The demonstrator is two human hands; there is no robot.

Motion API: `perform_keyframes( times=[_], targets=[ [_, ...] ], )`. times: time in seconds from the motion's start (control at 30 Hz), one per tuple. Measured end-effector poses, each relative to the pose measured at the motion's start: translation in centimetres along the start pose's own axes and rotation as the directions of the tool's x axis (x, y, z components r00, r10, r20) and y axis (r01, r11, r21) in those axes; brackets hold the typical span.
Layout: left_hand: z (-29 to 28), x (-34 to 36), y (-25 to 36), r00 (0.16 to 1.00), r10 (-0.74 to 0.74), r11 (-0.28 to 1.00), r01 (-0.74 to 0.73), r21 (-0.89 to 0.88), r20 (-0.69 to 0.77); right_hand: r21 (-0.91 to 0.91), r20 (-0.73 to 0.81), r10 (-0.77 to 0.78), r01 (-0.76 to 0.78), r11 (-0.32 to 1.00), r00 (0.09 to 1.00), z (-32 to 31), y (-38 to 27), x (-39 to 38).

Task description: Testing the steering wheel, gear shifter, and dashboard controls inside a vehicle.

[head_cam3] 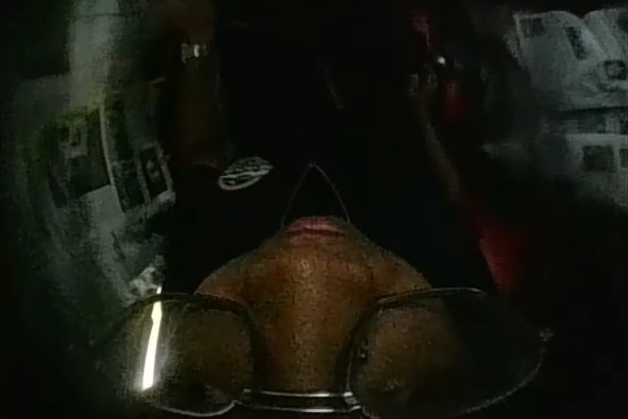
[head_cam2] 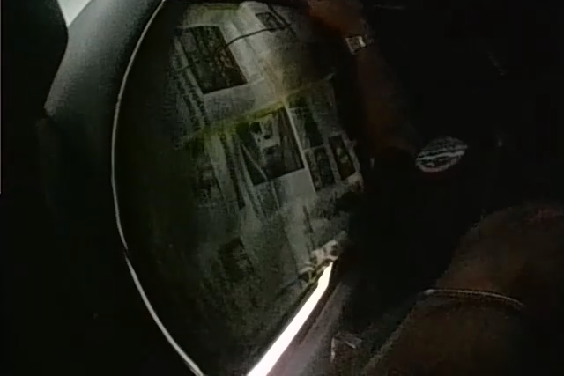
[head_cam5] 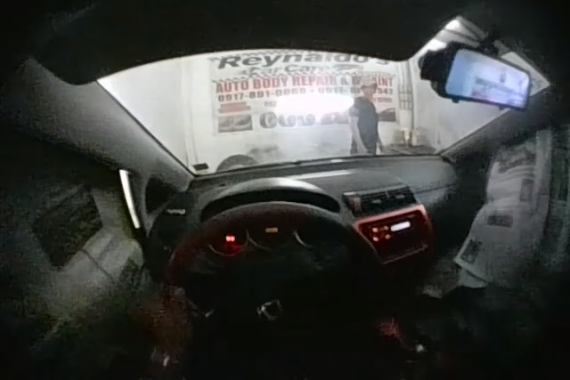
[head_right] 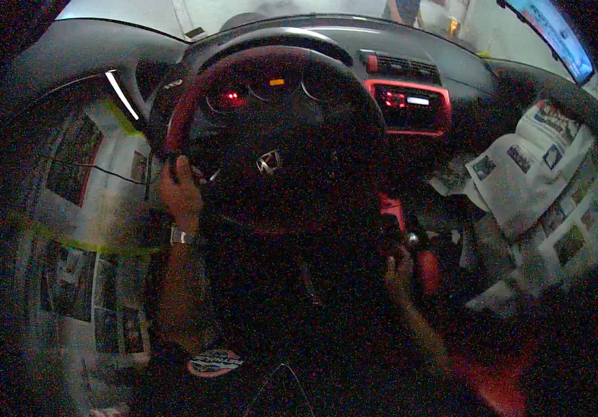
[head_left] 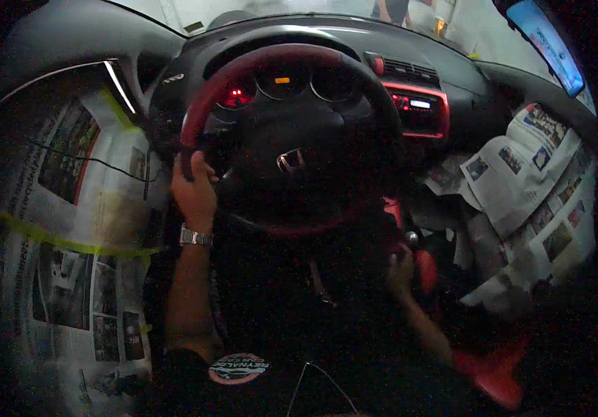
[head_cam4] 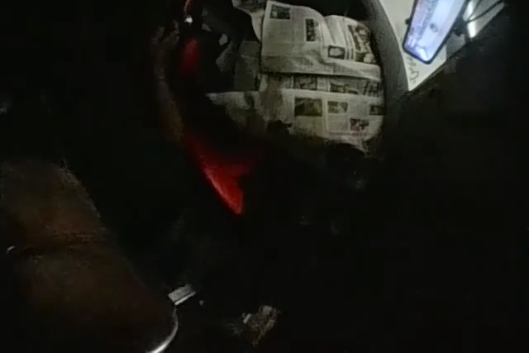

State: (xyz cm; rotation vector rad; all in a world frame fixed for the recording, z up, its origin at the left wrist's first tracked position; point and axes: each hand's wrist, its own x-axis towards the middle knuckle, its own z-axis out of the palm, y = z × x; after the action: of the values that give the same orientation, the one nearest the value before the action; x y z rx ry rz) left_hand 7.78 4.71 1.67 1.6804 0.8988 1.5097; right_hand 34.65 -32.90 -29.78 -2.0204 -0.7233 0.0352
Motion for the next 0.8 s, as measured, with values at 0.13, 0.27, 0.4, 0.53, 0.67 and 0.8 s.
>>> perform_keyframes(
  times=[0.13, 0.27, 0.4, 0.53, 0.67, 0.8],
  targets=[
    [0.6, 0.4, 0.7, 0.996, 0.078, 0.997, -0.077, -0.030, 0.052, 0.181, -0.094, -0.094, 0.110, 0.977, 0.991, -1.2, -6.3, 3.9],
    [0.7, 0.3, 0.8, 0.998, 0.010, 0.999, -0.007, -0.052, 0.057, 0.445, -0.092, -0.104, 0.134, 0.886, 0.990, -2.1, -13.2, 6.9],
    [0.8, 0.5, 0.4, 0.997, 0.027, 0.996, -0.021, -0.082, 0.071, 0.416, -0.187, -0.226, 0.285, 0.863, 0.956, -1.4, -18.2, 10.6],
    [1.2, 0.7, 0.3, 0.999, 0.025, 0.997, -0.022, -0.068, 0.033, 0.381, -0.251, -0.179, 0.267, 0.885, 0.951, -0.4, -22.0, 12.4],
    [1.2, 0.9, 0.3, 0.998, 0.022, 0.997, -0.018, -0.068, 0.064, 0.629, -0.093, -0.028, 0.081, 0.773, 0.995, -0.8, -24.3, 11.8],
    [1.0, 1.6, 0.2, 0.994, 0.063, 0.998, -0.062, -0.016, 0.085, 0.608, -0.088, -0.085, 0.121, 0.785, 0.992, -0.2, -23.7, 11.5]
  ],
)
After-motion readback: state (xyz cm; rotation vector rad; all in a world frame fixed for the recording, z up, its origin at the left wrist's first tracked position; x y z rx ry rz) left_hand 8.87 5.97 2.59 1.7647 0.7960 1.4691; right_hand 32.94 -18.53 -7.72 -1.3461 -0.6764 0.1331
